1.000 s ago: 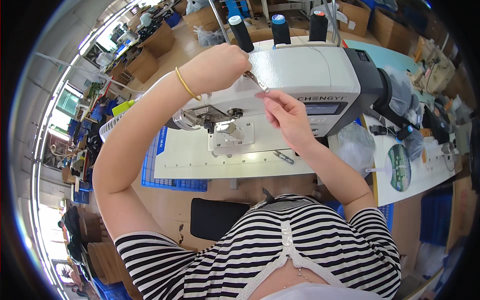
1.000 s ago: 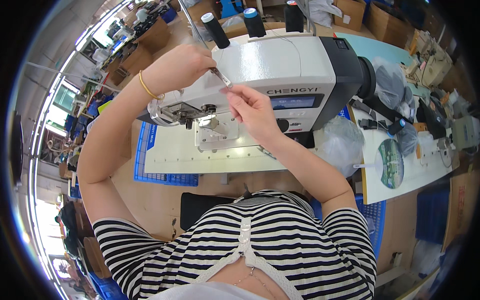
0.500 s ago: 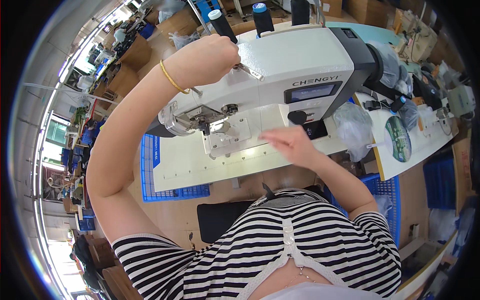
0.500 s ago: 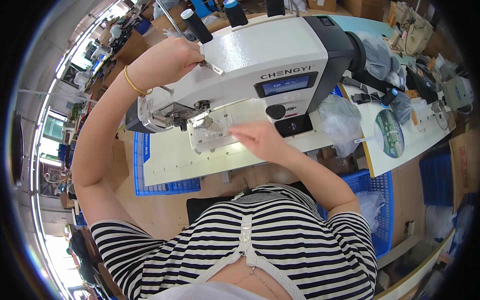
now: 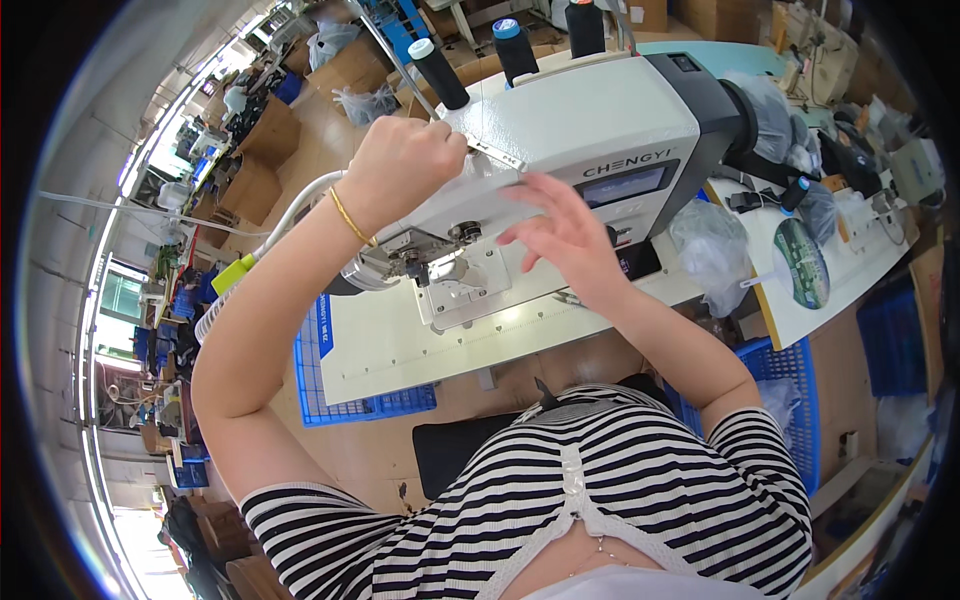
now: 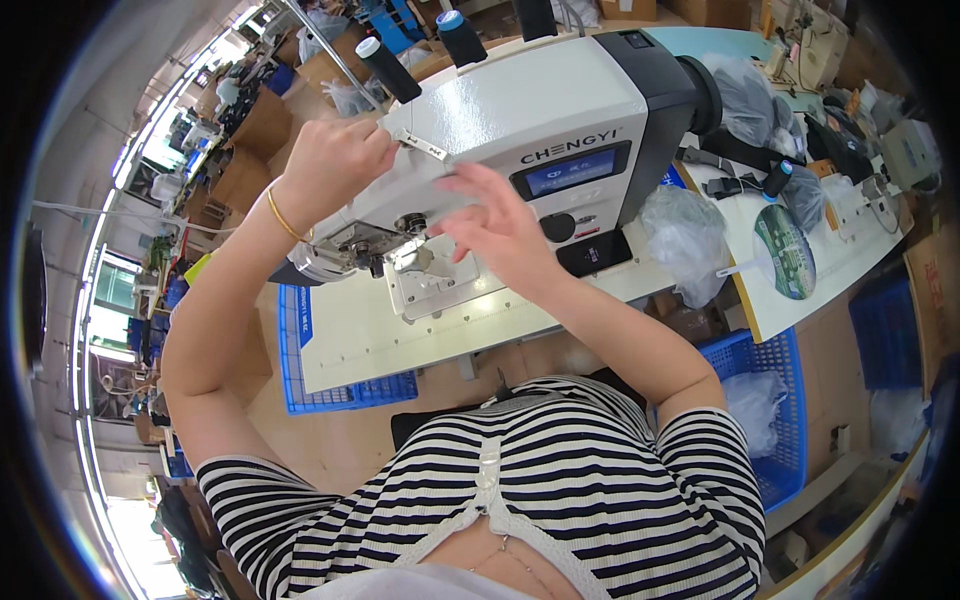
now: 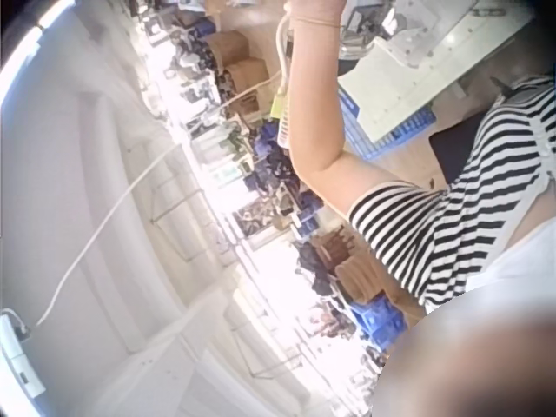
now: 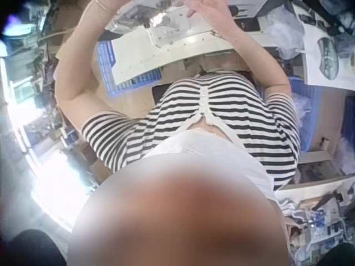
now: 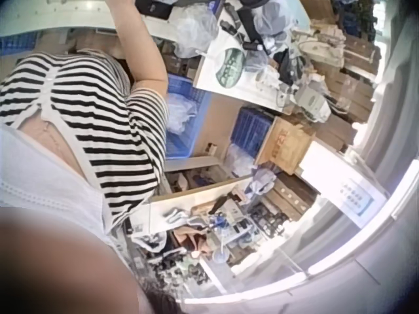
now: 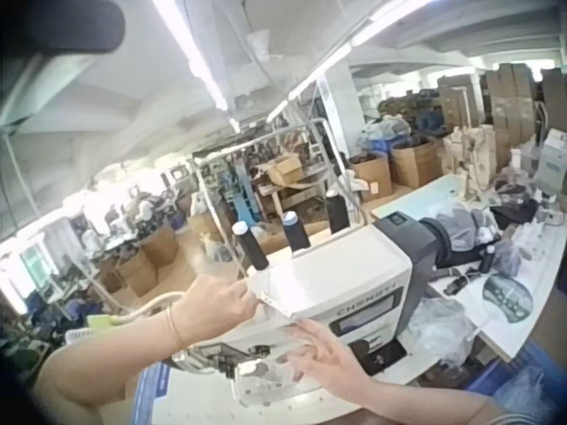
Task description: Replacing thread spools and rethreading an industrial sewing machine.
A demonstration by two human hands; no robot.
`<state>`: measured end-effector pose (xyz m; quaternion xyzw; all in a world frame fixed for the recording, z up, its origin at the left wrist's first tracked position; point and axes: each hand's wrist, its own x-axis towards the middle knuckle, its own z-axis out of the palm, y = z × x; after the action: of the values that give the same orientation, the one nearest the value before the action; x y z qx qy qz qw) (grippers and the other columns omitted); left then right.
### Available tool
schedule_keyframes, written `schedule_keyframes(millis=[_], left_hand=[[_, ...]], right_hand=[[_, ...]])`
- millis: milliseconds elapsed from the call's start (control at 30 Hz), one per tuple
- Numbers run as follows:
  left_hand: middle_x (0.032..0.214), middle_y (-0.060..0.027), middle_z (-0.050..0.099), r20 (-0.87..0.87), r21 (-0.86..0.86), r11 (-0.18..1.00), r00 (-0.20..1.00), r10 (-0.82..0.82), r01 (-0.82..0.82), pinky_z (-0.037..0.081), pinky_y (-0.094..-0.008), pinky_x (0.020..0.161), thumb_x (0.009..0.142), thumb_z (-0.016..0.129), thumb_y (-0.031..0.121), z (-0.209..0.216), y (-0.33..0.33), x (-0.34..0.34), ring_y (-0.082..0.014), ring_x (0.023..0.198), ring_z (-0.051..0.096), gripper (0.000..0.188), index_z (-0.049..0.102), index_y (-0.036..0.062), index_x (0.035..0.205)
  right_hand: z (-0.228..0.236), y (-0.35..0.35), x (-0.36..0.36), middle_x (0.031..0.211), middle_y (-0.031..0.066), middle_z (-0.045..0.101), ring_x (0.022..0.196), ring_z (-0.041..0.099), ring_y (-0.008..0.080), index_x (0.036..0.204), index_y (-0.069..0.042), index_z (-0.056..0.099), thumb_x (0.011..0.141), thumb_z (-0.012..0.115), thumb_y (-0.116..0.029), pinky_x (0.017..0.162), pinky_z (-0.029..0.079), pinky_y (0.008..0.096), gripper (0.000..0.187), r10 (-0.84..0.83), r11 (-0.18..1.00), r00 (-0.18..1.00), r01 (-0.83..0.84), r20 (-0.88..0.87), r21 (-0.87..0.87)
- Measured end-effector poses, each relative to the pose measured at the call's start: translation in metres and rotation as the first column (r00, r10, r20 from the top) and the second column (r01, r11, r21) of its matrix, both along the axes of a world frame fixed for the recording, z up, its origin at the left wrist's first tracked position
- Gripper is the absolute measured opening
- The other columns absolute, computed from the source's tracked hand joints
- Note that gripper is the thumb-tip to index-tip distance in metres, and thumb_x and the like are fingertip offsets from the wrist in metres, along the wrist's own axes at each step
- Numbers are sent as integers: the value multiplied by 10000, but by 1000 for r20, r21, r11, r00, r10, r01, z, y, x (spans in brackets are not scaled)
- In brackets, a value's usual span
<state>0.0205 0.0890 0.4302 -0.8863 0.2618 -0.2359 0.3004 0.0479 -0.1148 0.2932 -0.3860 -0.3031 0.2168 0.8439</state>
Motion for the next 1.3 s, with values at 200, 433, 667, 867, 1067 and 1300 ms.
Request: schedule_keyframes(millis=[200,433,667,867,1067,1300], left_hand=[[600,-46,571,-4,13,1000,1000,2,-2,490,-303,472,658,634,90,2,-5,-2,-190,553,630,92,553,77,618],[602,-42,556,23,-26,999,999,-30,30,485,-303,474,661,629,86,-2,-2,-4,-183,567,625,110,530,82,613],[599,-35,543,28,-42,998,999,-36,38,475,-298,471,661,631,81,-2,1,-5,-181,563,613,114,524,84,621],[596,-33,529,44,-51,997,997,-57,59,473,-293,471,654,633,75,-3,0,-5,-172,564,603,126,514,83,611],[589,-30,516,54,-60,996,997,-63,67,473,-292,470,648,635,73,-3,0,-5,-168,560,598,134,508,85,607],[590,-29,517,61,-60,995,996,-72,76,469,-292,463,657,638,81,-2,-2,-6,-164,553,594,140,507,86,608]], right_hand=[[-5,11,-4,957,68,621,855,597,147,1328,-2,422,940,529,-64,668,476,238,407,97,995,995,-97,6,9],[-11,-11,-4,715,18,574,637,522,86,1067,-22,642,906,569,-56,577,413,229,180,-77,939,896,214,438,-271],[-76,-29,-19,796,125,655,730,629,310,952,-49,671,808,625,-73,642,500,382,154,138,927,473,248,870,-282],[-99,-37,-22,884,115,658,714,629,290,972,-73,663,785,637,-81,673,510,398,189,285,850,446,292,848,-439],[-34,-27,-1,1190,134,565,873,635,215,1209,-27,546,802,598,9,680,529,302,411,-219,822,605,537,765,-189],[-2,9,-9,1244,98,540,970,614,153,1305,-21,444,873,570,13,721,527,255,451,22,999,996,-25,87,39]])
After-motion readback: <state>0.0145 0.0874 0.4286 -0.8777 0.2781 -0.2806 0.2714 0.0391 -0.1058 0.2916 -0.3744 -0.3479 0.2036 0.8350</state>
